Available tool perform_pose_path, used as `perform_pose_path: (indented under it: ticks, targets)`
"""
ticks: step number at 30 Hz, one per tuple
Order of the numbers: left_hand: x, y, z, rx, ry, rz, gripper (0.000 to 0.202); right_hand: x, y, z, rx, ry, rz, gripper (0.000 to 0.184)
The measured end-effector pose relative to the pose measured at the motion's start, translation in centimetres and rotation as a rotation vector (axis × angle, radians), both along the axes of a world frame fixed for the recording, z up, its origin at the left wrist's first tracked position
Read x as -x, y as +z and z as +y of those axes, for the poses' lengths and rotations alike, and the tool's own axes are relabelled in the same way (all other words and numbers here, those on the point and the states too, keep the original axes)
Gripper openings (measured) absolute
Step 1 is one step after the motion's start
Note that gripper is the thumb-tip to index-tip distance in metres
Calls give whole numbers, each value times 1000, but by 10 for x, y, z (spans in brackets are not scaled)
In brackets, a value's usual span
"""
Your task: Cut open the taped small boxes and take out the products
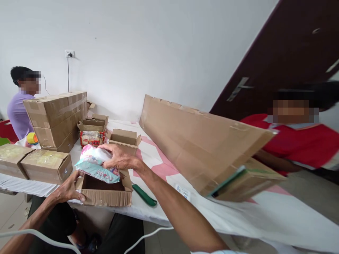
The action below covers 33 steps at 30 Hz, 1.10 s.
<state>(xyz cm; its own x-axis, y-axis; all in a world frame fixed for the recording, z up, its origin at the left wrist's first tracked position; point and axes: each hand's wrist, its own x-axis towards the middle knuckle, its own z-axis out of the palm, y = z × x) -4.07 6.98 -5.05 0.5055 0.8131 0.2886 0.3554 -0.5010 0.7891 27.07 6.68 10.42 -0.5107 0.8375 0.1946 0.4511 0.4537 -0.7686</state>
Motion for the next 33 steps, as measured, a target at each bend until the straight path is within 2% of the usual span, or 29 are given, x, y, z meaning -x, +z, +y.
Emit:
perform_pose_path:
  ticks: [2,5,9,10,12,15,17,19,21,23,25,28,33]
  targets:
    - [3,15,1,-35,40,-38,90,-7,15,2,25,19,45,66]
    - [2,57,8,-198,109,-77,102,-9,29,8,22,64,56,64]
    - [-19,118,17,-468,-110,-49,99,0,39,22,36,166,37,65]
    - [-24,128,18,-504,-165,-47,93,2,40,25,57,187,44,65]
    - [-31,138,17,-500,-206,-71,81,0,38,31,118,185,82,64]
    - [-32,137,13,-346,-90,-193,73,-11,23,33,217,160,221,69]
    - [-32,132,13,-204,13,-300,74,-17,5,31,261,220,369,81]
    - [-34,130,17,-75,69,-402,72,-16,-15,29,218,273,510,90]
    - [-39,130,23,6,78,-471,73,-9,-33,28,78,202,579,94]
    - [-43,131,33,42,69,-496,74,1,-44,32,-21,68,590,91]
    - [-44,131,45,78,47,-489,75,8,-51,41,-6,-24,595,82]
    - [-41,128,65,141,16,-471,81,12,-55,61,65,-52,631,71]
    - [-37,116,96,211,105,-432,75,12,-69,98,151,-34,690,63]
